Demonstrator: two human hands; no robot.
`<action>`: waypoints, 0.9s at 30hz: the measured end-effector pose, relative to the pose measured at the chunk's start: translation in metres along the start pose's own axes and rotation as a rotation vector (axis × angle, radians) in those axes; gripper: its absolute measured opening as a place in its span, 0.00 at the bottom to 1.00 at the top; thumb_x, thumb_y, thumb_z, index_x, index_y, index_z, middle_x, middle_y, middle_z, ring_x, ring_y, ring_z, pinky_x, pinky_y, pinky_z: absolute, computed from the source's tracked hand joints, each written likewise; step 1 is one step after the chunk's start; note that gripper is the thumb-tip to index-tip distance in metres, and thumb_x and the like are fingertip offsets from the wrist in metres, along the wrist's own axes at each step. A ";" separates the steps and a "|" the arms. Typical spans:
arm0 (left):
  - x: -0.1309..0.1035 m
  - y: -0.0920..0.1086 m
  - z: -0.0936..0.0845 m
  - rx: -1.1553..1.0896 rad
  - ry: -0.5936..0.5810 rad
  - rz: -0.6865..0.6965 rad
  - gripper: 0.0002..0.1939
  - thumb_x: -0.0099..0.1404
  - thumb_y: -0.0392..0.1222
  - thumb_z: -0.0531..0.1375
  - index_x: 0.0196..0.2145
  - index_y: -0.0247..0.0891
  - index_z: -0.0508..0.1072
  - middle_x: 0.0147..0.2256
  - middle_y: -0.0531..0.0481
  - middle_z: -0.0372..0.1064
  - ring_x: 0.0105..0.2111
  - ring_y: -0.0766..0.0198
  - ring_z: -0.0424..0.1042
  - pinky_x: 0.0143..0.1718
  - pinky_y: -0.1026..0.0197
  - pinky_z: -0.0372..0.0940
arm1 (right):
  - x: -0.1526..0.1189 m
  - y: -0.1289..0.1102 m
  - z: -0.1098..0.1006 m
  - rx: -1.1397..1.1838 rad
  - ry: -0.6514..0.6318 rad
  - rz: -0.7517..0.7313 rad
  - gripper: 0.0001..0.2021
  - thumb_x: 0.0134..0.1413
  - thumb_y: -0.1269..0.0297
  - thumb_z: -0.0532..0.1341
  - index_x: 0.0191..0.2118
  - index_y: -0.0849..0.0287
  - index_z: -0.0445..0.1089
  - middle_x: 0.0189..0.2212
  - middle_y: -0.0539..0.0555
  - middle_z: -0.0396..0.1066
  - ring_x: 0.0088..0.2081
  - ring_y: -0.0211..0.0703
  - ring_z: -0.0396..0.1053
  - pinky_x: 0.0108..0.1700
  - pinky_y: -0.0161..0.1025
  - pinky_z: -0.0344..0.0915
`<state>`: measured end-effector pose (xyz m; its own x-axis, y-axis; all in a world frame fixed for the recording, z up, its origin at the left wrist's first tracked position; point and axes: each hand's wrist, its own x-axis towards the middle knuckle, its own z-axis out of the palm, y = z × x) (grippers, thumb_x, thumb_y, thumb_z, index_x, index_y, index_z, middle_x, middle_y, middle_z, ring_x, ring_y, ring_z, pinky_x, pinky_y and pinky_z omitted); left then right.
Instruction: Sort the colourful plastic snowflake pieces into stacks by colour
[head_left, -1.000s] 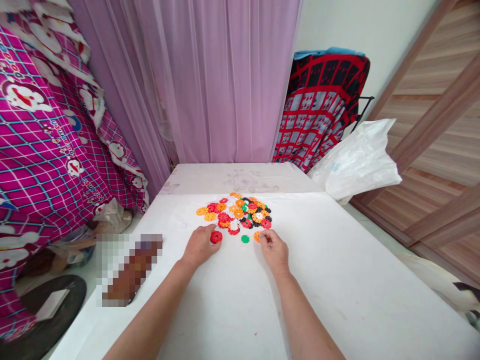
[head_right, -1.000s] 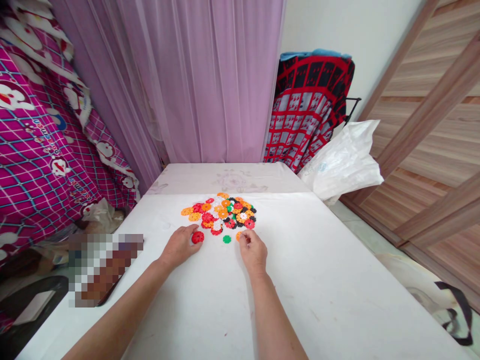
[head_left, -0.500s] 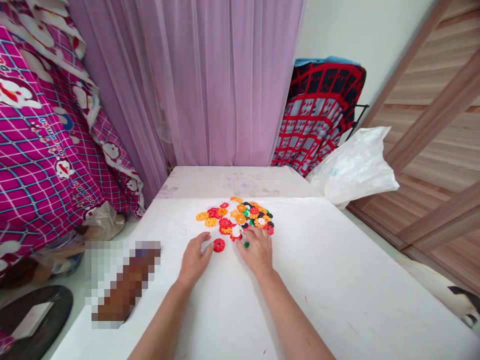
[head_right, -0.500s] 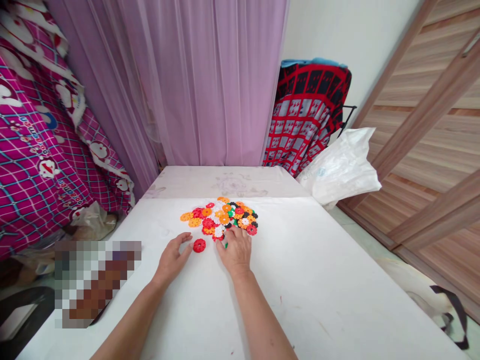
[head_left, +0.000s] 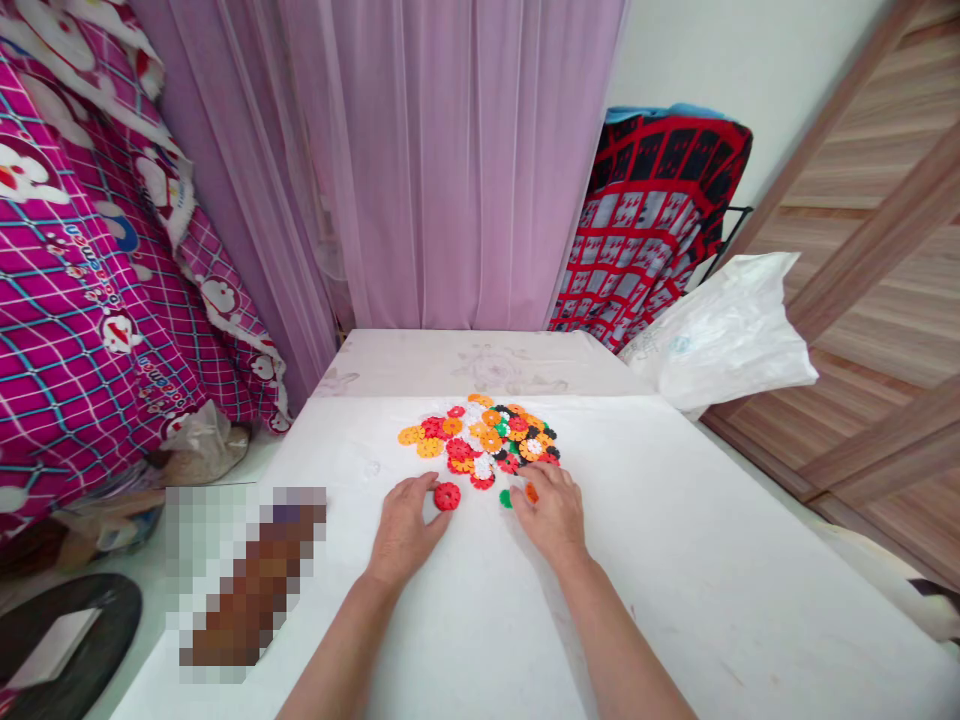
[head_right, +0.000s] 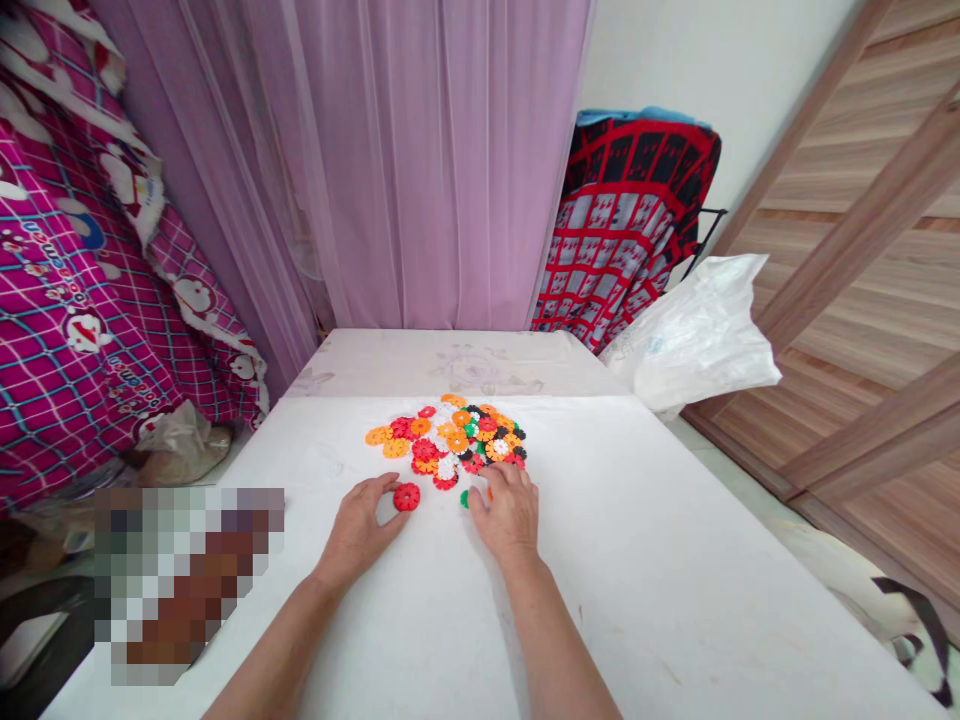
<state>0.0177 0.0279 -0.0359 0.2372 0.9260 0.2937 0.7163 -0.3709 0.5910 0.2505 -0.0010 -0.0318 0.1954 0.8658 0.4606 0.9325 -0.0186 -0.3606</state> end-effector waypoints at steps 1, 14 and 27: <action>0.000 -0.001 0.001 -0.007 0.010 0.010 0.24 0.57 0.42 0.62 0.52 0.40 0.68 0.46 0.46 0.75 0.48 0.56 0.71 0.54 0.51 0.63 | 0.000 0.008 -0.002 0.000 -0.015 0.021 0.13 0.52 0.65 0.59 0.43 0.55 0.75 0.44 0.54 0.72 0.45 0.47 0.65 0.46 0.43 0.59; 0.002 -0.007 0.003 -0.029 0.057 0.048 0.23 0.55 0.41 0.63 0.51 0.42 0.70 0.42 0.47 0.76 0.45 0.55 0.73 0.52 0.49 0.64 | -0.002 0.030 -0.010 -0.008 -0.234 0.108 0.19 0.50 0.64 0.59 0.50 0.53 0.71 0.48 0.54 0.74 0.49 0.49 0.67 0.47 0.42 0.59; 0.001 -0.004 0.001 -0.018 0.040 0.021 0.24 0.55 0.42 0.64 0.51 0.41 0.70 0.43 0.47 0.77 0.47 0.55 0.72 0.53 0.49 0.64 | -0.004 0.044 -0.004 -0.035 -0.145 0.105 0.19 0.49 0.64 0.59 0.49 0.56 0.71 0.42 0.53 0.76 0.44 0.49 0.69 0.46 0.42 0.59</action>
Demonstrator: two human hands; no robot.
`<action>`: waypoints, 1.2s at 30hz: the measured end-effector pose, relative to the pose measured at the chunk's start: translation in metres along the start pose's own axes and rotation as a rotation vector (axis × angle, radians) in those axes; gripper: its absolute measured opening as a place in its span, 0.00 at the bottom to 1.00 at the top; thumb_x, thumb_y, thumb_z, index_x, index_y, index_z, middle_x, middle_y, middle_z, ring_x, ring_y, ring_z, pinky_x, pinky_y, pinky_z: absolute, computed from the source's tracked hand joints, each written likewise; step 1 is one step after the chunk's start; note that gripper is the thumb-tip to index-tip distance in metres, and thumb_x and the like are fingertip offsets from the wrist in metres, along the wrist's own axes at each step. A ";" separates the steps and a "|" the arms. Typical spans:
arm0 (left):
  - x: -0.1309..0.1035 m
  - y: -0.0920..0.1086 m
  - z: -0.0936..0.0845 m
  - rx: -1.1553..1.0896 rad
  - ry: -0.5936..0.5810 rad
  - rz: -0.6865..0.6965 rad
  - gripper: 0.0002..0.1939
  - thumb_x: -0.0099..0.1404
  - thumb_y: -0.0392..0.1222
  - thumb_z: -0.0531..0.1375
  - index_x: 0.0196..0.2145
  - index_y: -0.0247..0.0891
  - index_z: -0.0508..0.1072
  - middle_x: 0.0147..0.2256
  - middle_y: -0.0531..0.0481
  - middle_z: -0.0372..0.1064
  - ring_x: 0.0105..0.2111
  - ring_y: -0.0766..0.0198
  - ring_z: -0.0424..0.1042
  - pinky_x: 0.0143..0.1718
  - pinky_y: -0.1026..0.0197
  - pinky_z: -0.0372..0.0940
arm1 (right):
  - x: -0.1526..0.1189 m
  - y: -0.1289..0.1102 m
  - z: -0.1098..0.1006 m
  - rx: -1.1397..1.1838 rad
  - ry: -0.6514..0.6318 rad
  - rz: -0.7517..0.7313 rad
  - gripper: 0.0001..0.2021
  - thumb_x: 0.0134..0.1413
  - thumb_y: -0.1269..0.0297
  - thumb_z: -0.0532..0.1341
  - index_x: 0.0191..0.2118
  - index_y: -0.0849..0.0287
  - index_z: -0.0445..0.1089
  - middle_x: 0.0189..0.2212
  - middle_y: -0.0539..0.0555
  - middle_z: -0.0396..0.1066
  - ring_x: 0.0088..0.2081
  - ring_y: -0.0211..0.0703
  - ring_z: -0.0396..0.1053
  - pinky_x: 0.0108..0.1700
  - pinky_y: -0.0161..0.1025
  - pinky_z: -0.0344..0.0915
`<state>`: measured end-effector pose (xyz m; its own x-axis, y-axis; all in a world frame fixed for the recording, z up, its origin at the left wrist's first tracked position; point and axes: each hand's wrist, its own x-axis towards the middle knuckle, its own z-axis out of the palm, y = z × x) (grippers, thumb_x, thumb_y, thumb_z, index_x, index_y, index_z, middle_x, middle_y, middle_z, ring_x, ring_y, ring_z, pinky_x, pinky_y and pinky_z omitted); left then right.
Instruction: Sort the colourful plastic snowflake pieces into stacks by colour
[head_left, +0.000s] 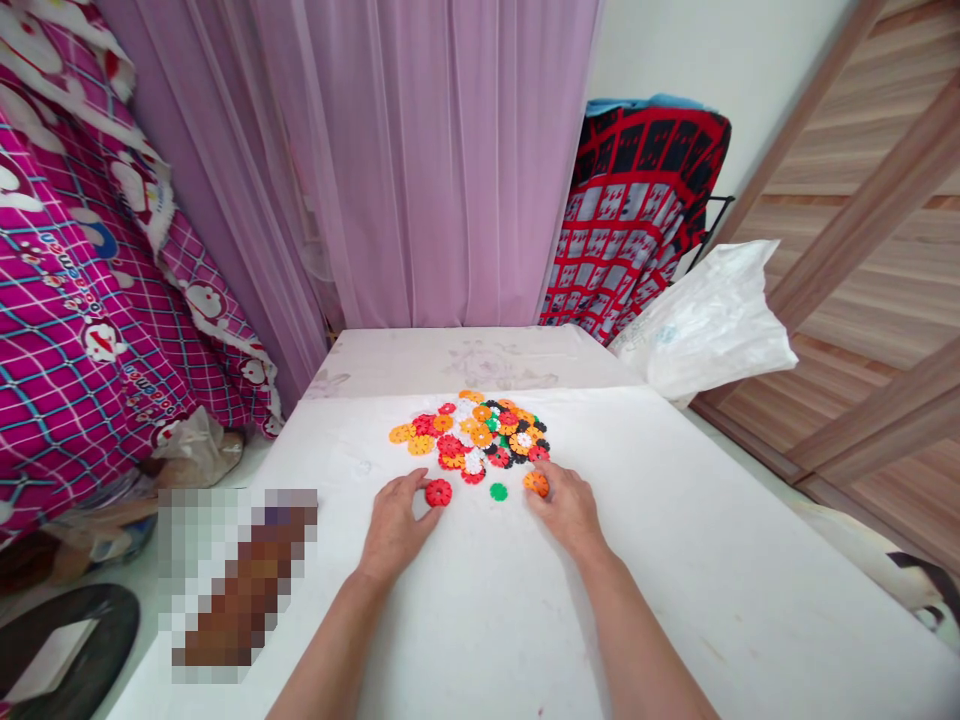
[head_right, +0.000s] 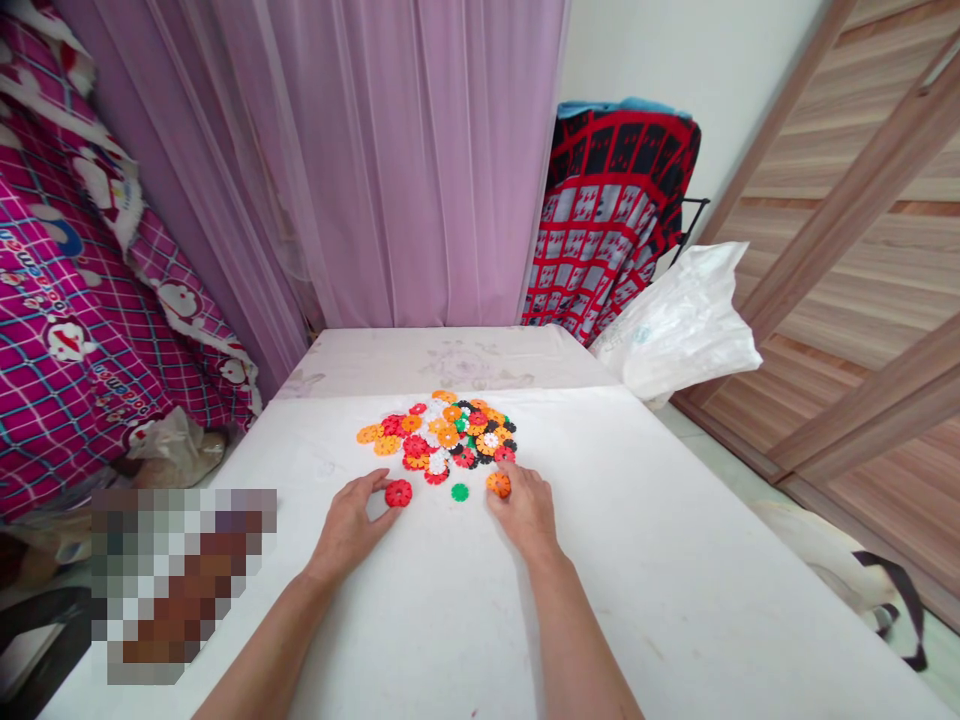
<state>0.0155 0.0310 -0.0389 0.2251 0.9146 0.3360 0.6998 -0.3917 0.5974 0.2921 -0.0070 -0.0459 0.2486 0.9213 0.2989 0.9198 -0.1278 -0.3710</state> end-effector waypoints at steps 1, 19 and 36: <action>0.000 0.000 0.000 -0.002 0.001 0.005 0.24 0.55 0.42 0.64 0.51 0.41 0.70 0.43 0.47 0.77 0.46 0.55 0.73 0.52 0.49 0.64 | 0.000 0.002 0.000 0.000 0.010 -0.004 0.18 0.49 0.64 0.59 0.48 0.56 0.71 0.42 0.53 0.76 0.44 0.49 0.69 0.45 0.42 0.59; -0.001 0.005 0.000 0.008 -0.023 0.019 0.25 0.56 0.42 0.63 0.52 0.42 0.69 0.43 0.48 0.77 0.47 0.55 0.72 0.53 0.49 0.62 | -0.009 -0.035 -0.004 0.120 0.071 -0.271 0.08 0.54 0.63 0.60 0.39 0.53 0.73 0.42 0.52 0.74 0.46 0.46 0.64 0.48 0.42 0.55; -0.002 0.012 0.001 -0.024 -0.108 0.090 0.27 0.57 0.42 0.63 0.55 0.43 0.68 0.44 0.48 0.76 0.49 0.56 0.70 0.60 0.44 0.54 | -0.004 -0.051 -0.004 0.128 -0.044 -0.215 0.07 0.55 0.66 0.58 0.33 0.54 0.74 0.39 0.50 0.75 0.43 0.43 0.65 0.46 0.40 0.54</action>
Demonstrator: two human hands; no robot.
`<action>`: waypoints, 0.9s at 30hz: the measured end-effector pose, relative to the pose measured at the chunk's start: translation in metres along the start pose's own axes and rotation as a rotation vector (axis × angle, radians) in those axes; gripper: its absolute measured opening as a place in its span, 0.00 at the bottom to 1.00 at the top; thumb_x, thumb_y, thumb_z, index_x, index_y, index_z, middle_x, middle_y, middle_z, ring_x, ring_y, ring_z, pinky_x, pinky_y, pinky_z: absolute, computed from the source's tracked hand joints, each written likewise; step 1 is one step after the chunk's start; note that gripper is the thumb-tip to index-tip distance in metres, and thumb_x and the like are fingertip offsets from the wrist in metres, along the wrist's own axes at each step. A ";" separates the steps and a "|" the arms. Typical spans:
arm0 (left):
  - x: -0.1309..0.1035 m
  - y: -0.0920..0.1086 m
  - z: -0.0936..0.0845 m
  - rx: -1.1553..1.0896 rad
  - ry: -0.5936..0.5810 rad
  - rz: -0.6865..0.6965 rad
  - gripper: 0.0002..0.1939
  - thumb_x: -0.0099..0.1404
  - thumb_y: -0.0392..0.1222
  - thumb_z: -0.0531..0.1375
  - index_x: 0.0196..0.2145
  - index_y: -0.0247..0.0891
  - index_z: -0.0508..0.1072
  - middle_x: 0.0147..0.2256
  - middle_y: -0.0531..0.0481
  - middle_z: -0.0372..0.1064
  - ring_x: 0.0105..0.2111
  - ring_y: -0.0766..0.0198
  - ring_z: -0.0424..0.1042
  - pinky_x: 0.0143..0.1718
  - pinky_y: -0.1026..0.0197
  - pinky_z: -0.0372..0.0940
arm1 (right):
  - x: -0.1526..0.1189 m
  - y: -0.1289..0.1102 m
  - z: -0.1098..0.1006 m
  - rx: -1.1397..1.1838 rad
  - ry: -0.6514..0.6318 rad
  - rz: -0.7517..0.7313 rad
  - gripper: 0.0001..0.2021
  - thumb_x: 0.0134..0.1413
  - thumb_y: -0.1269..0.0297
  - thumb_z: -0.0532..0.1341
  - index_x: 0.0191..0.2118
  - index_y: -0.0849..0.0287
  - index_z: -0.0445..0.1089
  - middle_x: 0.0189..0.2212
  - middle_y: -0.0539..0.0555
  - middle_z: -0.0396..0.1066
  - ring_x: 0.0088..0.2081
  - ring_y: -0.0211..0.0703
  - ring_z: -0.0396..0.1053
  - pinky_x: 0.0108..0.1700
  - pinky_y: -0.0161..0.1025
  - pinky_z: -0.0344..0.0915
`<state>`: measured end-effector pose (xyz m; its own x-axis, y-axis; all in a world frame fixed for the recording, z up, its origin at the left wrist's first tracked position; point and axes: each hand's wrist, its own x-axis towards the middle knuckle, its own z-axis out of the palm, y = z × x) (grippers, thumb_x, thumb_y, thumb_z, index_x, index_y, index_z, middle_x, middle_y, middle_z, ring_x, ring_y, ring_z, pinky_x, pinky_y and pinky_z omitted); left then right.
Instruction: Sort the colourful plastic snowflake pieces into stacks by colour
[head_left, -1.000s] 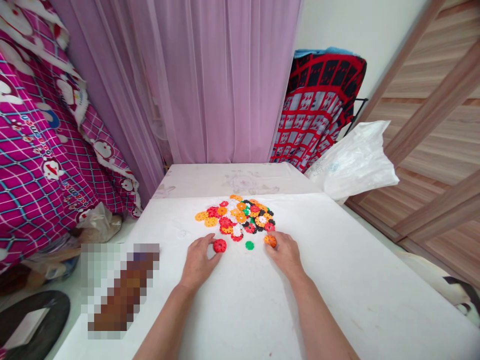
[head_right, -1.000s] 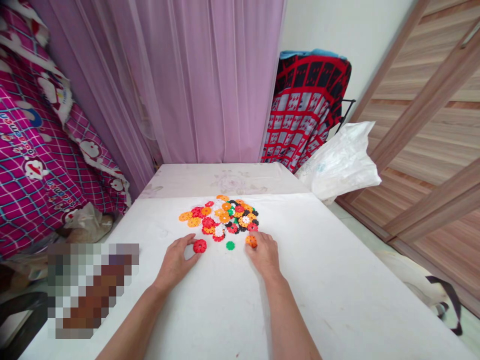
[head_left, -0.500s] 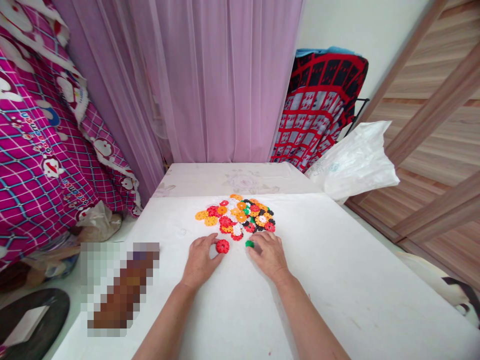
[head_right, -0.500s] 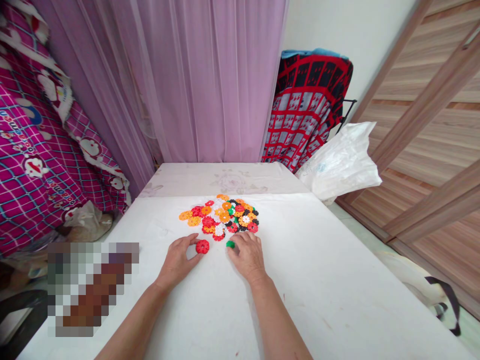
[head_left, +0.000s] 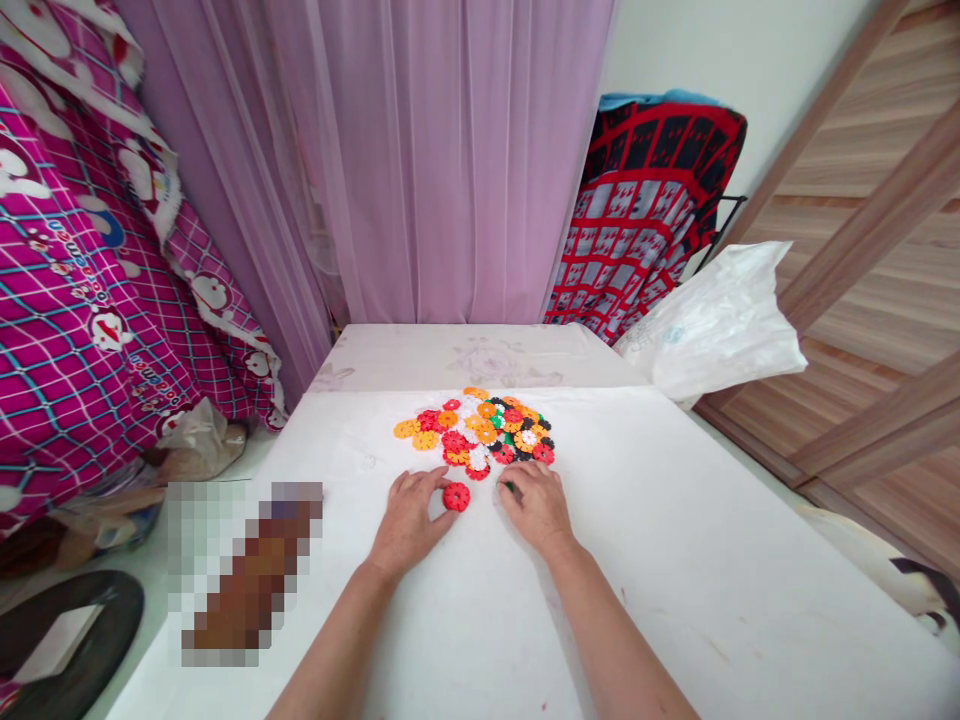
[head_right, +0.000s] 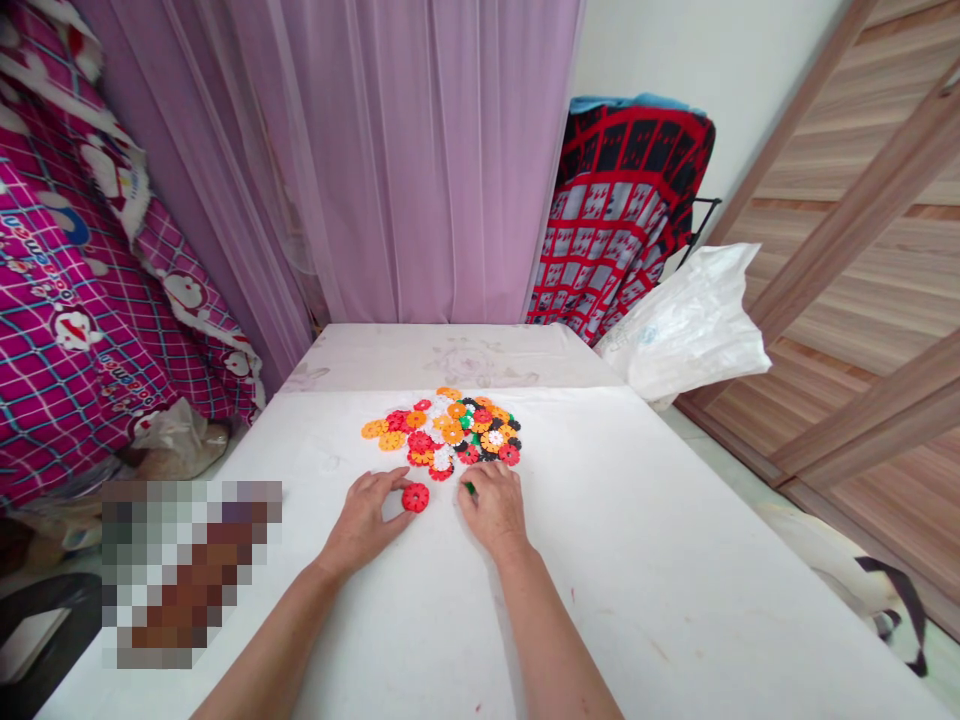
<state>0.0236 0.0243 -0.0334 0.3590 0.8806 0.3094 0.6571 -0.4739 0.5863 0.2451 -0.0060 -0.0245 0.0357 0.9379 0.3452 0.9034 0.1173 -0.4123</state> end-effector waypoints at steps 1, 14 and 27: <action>0.000 -0.001 0.001 0.000 -0.002 0.000 0.27 0.57 0.42 0.63 0.55 0.43 0.68 0.44 0.48 0.76 0.49 0.56 0.70 0.60 0.44 0.53 | 0.000 0.000 0.000 0.001 -0.012 0.002 0.06 0.54 0.66 0.59 0.33 0.54 0.74 0.38 0.50 0.75 0.43 0.44 0.65 0.46 0.40 0.54; 0.002 0.008 0.006 -0.024 -0.051 -0.002 0.28 0.57 0.41 0.62 0.56 0.43 0.66 0.46 0.48 0.75 0.51 0.54 0.68 0.62 0.42 0.49 | -0.004 0.003 0.000 -0.057 -0.019 0.024 0.05 0.54 0.67 0.59 0.34 0.53 0.74 0.37 0.50 0.75 0.42 0.43 0.65 0.45 0.40 0.54; 0.006 -0.010 -0.001 -0.273 0.057 -0.128 0.25 0.60 0.50 0.59 0.54 0.42 0.67 0.46 0.45 0.76 0.47 0.57 0.73 0.53 0.50 0.64 | 0.026 0.033 -0.004 -0.063 0.108 0.131 0.11 0.57 0.65 0.55 0.39 0.55 0.75 0.42 0.55 0.74 0.45 0.46 0.66 0.48 0.42 0.59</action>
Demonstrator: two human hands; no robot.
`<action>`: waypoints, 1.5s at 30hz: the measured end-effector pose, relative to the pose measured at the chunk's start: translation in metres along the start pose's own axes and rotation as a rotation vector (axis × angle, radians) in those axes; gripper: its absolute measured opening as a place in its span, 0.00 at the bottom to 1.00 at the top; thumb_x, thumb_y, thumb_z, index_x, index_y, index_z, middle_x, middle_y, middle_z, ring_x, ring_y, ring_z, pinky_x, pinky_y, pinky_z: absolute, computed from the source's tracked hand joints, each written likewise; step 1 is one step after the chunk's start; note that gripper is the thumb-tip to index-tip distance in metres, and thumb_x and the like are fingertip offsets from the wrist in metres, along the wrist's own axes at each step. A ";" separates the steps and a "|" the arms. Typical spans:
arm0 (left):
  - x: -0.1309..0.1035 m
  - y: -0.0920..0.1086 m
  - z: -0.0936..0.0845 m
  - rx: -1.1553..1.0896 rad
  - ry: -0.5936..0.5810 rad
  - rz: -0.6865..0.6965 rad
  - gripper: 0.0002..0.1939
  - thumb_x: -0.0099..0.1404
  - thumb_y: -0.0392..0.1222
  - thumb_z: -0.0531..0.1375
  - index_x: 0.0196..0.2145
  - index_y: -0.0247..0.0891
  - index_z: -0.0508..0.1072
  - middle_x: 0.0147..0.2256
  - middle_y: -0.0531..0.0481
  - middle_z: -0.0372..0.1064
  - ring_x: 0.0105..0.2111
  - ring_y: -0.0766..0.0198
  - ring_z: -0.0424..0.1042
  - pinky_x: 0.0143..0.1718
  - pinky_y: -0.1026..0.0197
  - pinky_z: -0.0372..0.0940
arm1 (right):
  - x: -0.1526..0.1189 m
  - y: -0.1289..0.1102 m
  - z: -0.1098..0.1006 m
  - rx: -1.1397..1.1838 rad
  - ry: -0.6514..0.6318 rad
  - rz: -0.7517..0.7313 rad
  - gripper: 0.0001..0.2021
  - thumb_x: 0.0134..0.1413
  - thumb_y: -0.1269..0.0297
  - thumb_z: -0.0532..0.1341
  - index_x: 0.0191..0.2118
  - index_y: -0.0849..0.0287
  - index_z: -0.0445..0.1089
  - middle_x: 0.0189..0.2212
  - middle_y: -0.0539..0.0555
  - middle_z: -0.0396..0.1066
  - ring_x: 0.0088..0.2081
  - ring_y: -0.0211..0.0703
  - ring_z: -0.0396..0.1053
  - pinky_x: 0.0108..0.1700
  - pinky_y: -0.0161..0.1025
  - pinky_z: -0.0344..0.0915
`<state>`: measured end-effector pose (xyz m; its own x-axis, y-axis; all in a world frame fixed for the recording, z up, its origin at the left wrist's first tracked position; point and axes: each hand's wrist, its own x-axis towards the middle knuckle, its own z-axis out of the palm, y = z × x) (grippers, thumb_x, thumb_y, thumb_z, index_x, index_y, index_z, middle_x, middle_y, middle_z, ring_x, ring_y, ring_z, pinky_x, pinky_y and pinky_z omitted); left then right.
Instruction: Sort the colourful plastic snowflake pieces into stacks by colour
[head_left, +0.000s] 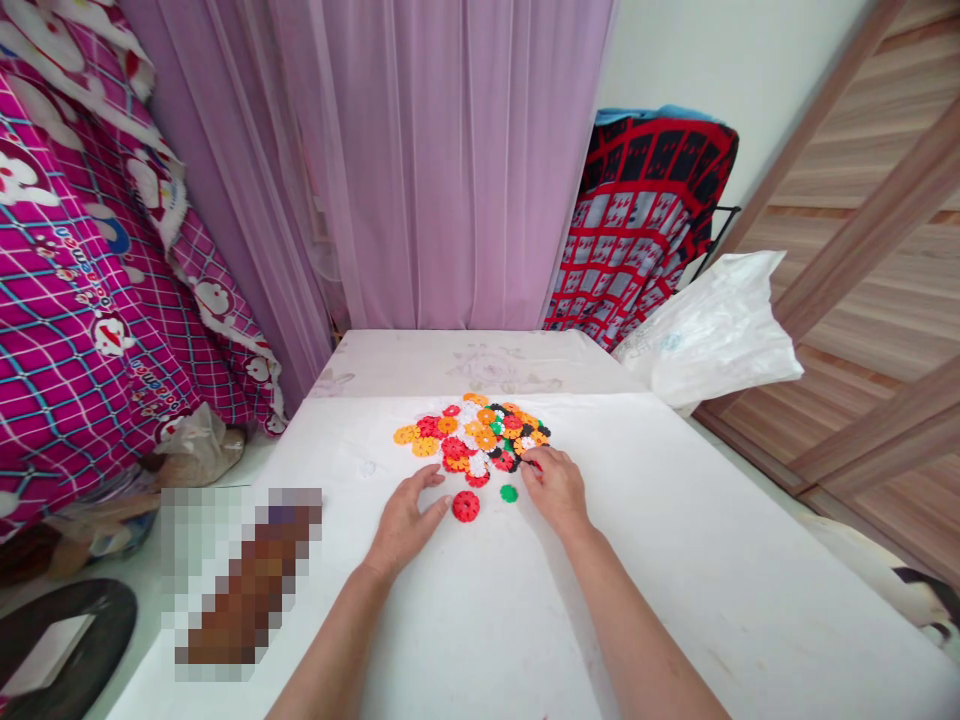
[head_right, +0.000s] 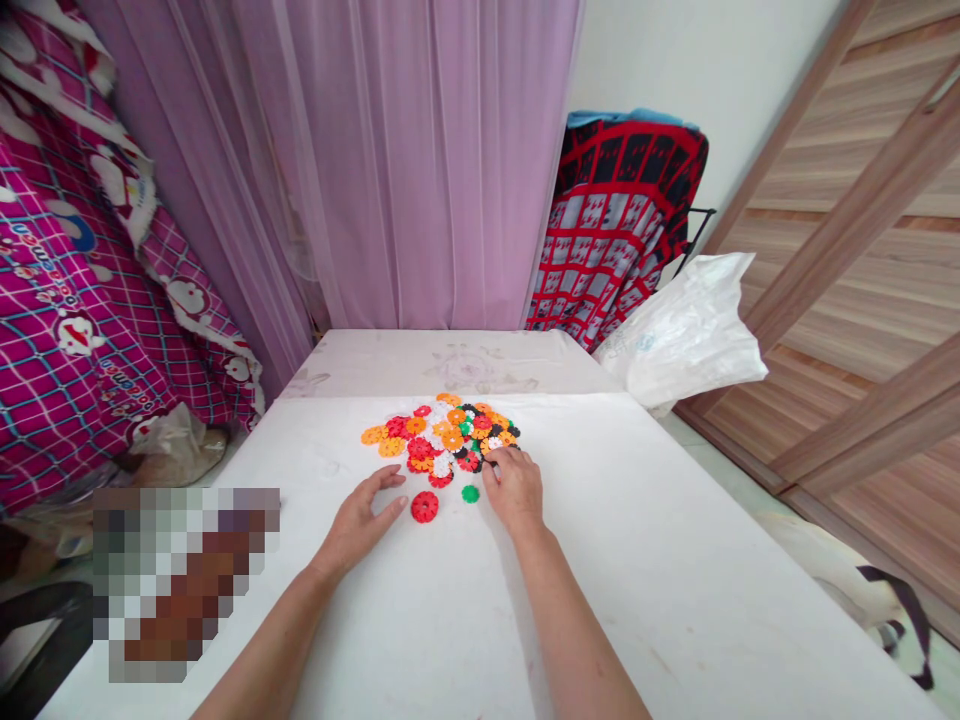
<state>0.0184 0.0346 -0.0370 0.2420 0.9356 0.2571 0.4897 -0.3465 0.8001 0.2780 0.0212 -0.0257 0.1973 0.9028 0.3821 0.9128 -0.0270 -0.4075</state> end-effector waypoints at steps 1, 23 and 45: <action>0.002 -0.004 -0.003 -0.044 0.056 -0.041 0.22 0.62 0.51 0.57 0.52 0.41 0.68 0.44 0.45 0.76 0.47 0.58 0.74 0.52 0.51 0.65 | 0.006 0.001 0.002 0.001 0.004 0.011 0.12 0.57 0.64 0.55 0.42 0.55 0.75 0.46 0.56 0.73 0.48 0.47 0.66 0.50 0.43 0.59; 0.009 -0.018 -0.008 -0.125 0.363 -0.187 0.19 0.64 0.54 0.53 0.44 0.40 0.72 0.45 0.45 0.75 0.46 0.58 0.73 0.52 0.52 0.66 | 0.088 -0.036 0.049 -0.062 -0.352 -0.009 0.27 0.63 0.47 0.49 0.63 0.49 0.59 0.64 0.55 0.57 0.63 0.48 0.54 0.64 0.51 0.44; 0.011 -0.030 -0.005 -0.171 0.368 -0.164 0.17 0.59 0.48 0.57 0.44 0.40 0.73 0.46 0.45 0.75 0.47 0.57 0.73 0.53 0.52 0.65 | 0.002 -0.086 0.021 0.182 -0.019 -0.523 0.07 0.57 0.61 0.60 0.38 0.52 0.75 0.43 0.51 0.73 0.47 0.45 0.63 0.52 0.46 0.53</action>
<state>0.0020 0.0559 -0.0554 -0.1571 0.9499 0.2702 0.3436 -0.2040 0.9167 0.1925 0.0345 -0.0074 -0.2737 0.7838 0.5575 0.8105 0.5000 -0.3050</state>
